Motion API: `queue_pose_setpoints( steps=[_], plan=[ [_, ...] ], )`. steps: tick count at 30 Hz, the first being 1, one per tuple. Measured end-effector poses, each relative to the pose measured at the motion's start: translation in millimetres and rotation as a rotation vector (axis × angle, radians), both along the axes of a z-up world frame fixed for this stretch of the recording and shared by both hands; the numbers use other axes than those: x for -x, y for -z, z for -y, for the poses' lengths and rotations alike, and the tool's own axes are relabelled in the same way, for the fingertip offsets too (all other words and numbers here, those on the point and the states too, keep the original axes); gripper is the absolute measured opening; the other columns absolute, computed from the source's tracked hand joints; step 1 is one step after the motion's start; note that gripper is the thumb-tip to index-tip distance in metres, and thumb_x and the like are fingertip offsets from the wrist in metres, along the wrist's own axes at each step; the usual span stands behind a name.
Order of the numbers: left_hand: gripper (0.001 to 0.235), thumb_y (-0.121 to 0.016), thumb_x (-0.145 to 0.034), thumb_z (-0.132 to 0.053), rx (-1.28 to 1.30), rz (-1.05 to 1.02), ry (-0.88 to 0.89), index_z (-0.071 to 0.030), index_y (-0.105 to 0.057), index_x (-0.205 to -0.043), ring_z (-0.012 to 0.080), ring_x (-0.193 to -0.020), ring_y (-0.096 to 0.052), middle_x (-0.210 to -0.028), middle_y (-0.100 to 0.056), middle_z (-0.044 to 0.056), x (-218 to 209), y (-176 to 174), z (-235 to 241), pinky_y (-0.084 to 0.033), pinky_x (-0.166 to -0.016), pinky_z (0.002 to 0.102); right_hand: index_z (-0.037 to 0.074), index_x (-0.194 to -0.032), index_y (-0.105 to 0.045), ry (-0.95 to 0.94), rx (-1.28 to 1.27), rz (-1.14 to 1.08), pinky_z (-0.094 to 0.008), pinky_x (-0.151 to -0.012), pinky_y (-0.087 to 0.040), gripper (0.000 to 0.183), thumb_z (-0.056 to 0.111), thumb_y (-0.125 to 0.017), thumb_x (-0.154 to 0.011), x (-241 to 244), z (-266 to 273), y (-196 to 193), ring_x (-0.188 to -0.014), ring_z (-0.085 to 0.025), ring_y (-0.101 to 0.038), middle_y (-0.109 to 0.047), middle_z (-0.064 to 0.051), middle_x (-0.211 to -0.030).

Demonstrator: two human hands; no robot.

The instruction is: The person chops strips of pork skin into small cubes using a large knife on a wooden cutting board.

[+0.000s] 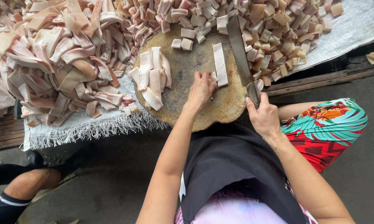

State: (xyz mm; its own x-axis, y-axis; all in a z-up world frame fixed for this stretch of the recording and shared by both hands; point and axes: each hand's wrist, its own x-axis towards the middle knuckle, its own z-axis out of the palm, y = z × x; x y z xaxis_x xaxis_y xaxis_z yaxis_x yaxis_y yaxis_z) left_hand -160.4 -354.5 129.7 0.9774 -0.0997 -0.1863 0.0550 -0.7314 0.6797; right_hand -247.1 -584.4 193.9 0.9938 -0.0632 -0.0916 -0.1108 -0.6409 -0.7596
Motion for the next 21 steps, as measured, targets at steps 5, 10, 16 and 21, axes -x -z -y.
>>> queue_pose_setpoints(
  steps=[5,10,16,21],
  plan=[
    [0.014,-0.066,-0.096,-0.013,-0.047,0.069,0.092,-0.005,-0.056,-0.101,0.0342,-0.094,-0.067,-0.112,-0.062,0.019,1,4,3,-0.056,-0.081,0.049,-0.002,-0.111,-0.055,0.018,-0.029,-0.239,-0.046,-0.054,-0.054,0.037,0.033,-0.061,-0.103,-9,3,-3,-0.057,-0.035,-0.07,-0.067,-0.022,-0.064],
    [0.021,-0.064,-0.099,-0.021,-0.099,-0.405,0.126,-0.005,-0.051,-0.102,0.025,-0.078,-0.062,-0.085,-0.061,0.008,-57,-44,-18,-0.057,-0.071,0.039,-0.001,-0.113,-0.051,0.059,-0.1,-0.348,-0.045,-0.048,-0.054,0.037,0.033,-0.06,-0.1,-13,6,-12,-0.048,-0.033,-0.069,-0.066,-0.022,-0.059],
    [0.078,-0.08,-0.092,-0.032,0.034,0.772,0.052,0.012,-0.041,-0.142,0.0508,-0.13,-0.043,-0.147,-0.032,0.036,-126,-102,-12,-0.044,-0.102,0.057,-0.001,-0.113,-0.053,0.06,-0.085,-0.307,-0.044,-0.049,-0.054,0.037,0.033,-0.06,-0.101,-11,6,-5,-0.049,-0.032,-0.069,-0.065,-0.02,-0.059],
    [0.051,-0.063,-0.101,-0.046,-0.097,0.018,-0.096,-0.005,-0.054,-0.129,0.0267,-0.112,-0.066,-0.129,-0.062,0.017,-88,-57,11,-0.058,-0.097,0.043,0.0,-0.114,-0.052,0.082,-0.104,-0.342,-0.047,-0.052,-0.055,0.037,0.034,-0.059,-0.101,-10,5,-5,-0.051,-0.036,-0.07,-0.066,-0.023,-0.06]
  ],
)
